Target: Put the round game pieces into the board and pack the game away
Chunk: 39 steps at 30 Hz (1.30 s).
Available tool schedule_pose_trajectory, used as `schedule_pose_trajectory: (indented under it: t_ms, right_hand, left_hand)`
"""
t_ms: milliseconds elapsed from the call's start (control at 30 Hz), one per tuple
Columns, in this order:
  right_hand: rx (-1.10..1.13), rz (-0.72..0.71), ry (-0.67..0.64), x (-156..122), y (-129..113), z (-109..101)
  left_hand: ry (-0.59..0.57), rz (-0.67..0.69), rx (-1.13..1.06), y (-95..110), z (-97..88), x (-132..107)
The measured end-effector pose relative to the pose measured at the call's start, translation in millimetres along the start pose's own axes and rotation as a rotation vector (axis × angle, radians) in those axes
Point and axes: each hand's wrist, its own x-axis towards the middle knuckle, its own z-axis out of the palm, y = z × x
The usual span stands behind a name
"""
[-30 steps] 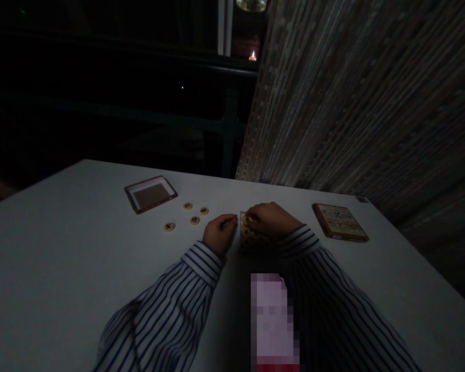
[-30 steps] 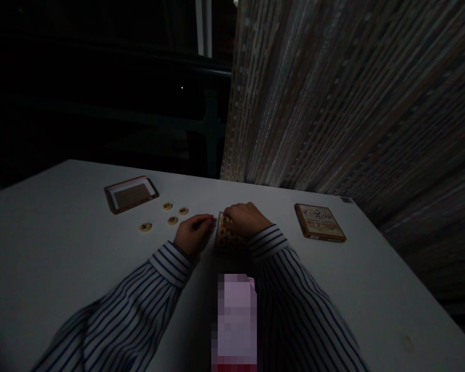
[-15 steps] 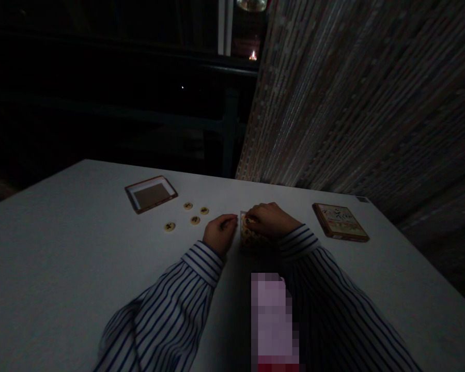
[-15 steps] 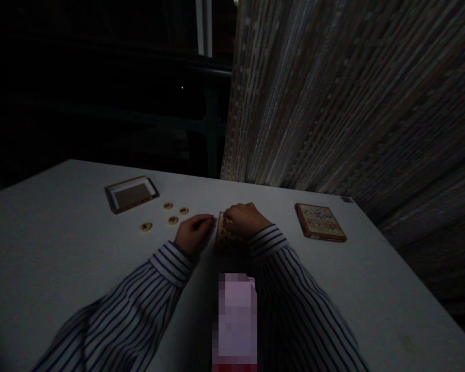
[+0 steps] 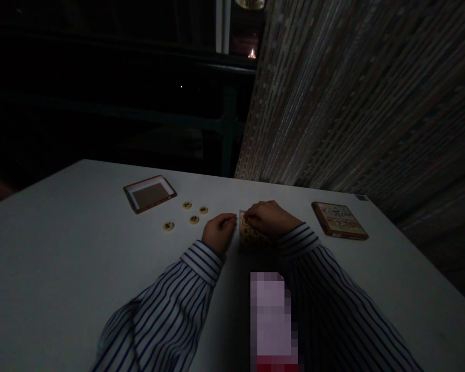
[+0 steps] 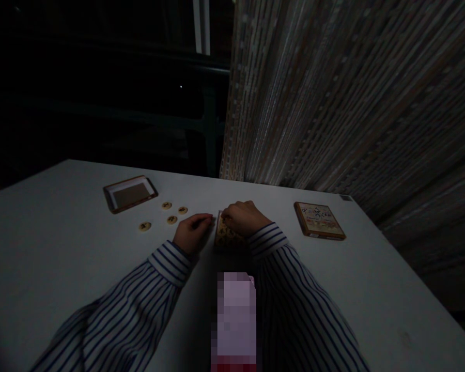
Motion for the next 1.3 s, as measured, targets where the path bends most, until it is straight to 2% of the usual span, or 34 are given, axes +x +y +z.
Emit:
schedule_pose_trajectory:
  t_ms: [833,1133,1300]
  right_hand:
    - [-0.016,-0.017,0.016,0.3,-0.3,3.3]
    - [-0.035,-0.003,-0.04,0.1,-2.5,0.6]
    - [-0.025,-0.015,-0.022,0.5,-1.3,2.6]
  left_hand:
    - [0.005,0.008,0.016,2.2,0.2,0.3]
    - [-0.005,0.011,0.058,0.1,-0.1,-0.1]
    - [-0.008,0.012,0.068,-0.4,-0.1,0.5]
